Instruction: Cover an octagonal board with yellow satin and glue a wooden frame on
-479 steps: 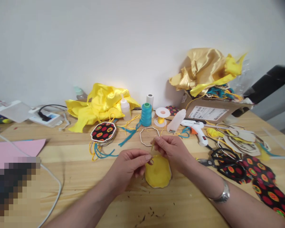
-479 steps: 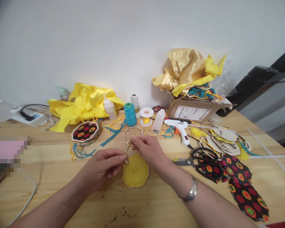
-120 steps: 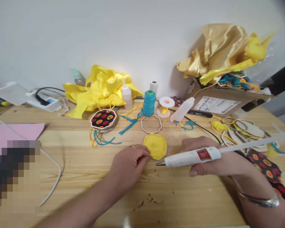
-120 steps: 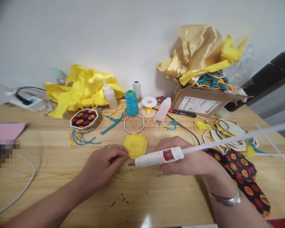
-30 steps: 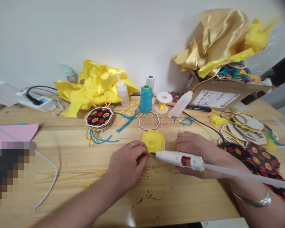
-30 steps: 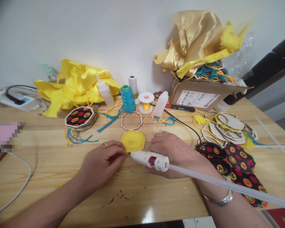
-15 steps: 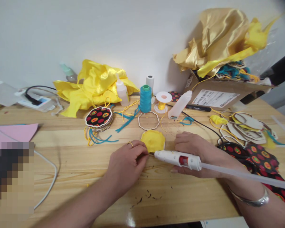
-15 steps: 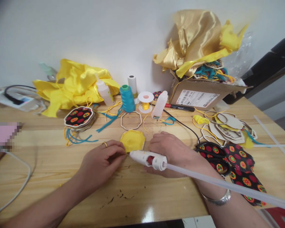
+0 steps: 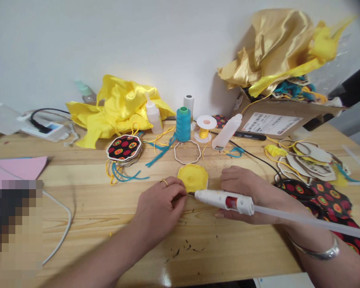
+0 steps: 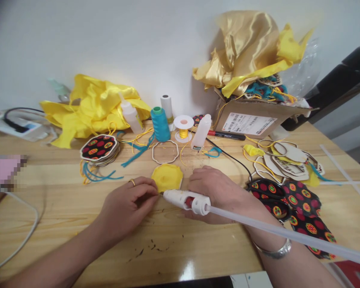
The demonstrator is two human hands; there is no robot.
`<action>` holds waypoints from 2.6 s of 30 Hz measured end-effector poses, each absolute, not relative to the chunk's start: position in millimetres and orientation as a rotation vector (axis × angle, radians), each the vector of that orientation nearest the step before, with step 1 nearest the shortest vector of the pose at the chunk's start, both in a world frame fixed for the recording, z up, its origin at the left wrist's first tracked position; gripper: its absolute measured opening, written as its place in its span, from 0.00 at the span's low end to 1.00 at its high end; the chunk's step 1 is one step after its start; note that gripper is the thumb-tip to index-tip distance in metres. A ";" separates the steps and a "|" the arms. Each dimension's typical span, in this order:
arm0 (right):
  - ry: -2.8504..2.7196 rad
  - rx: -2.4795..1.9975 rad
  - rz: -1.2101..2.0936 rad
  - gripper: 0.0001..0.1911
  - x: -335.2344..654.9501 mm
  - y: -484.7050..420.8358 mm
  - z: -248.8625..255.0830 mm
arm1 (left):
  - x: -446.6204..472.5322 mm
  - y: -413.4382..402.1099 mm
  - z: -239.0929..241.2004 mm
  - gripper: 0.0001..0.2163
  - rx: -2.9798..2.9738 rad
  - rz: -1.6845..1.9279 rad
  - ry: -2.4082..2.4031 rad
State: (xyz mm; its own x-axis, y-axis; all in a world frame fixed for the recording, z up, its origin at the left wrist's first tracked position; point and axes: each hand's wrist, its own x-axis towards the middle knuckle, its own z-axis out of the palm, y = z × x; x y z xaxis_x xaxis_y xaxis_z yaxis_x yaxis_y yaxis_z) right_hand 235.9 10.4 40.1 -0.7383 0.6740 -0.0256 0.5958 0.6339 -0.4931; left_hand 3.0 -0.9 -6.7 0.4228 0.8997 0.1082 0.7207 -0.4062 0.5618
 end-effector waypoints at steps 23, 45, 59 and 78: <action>-2.680 -1.063 0.715 0.15 237.3 10.0 38.1 | 2.9 -1.6 -4.6 0.07 2.248 0.559 1.362; -2.729 -1.125 0.648 0.16 236.1 10.1 38.4 | 2.4 -0.4 -6.5 0.07 2.244 0.543 1.363; -2.712 -1.086 0.629 0.15 235.9 10.0 37.2 | 2.5 -1.2 -8.4 0.06 2.250 0.567 1.366; -2.705 -1.096 0.634 0.15 236.0 9.9 37.9 | 2.9 -0.7 -9.1 0.06 2.242 0.562 1.372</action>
State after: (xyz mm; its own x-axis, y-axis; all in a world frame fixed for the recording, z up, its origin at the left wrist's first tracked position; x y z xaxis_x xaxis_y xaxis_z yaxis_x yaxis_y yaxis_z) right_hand 236.0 9.9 37.9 -0.7203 0.6935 -0.0153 0.6281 0.6427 -0.4386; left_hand 2.9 -0.7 -9.1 0.4221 0.9002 0.1077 0.7171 -0.4041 0.5679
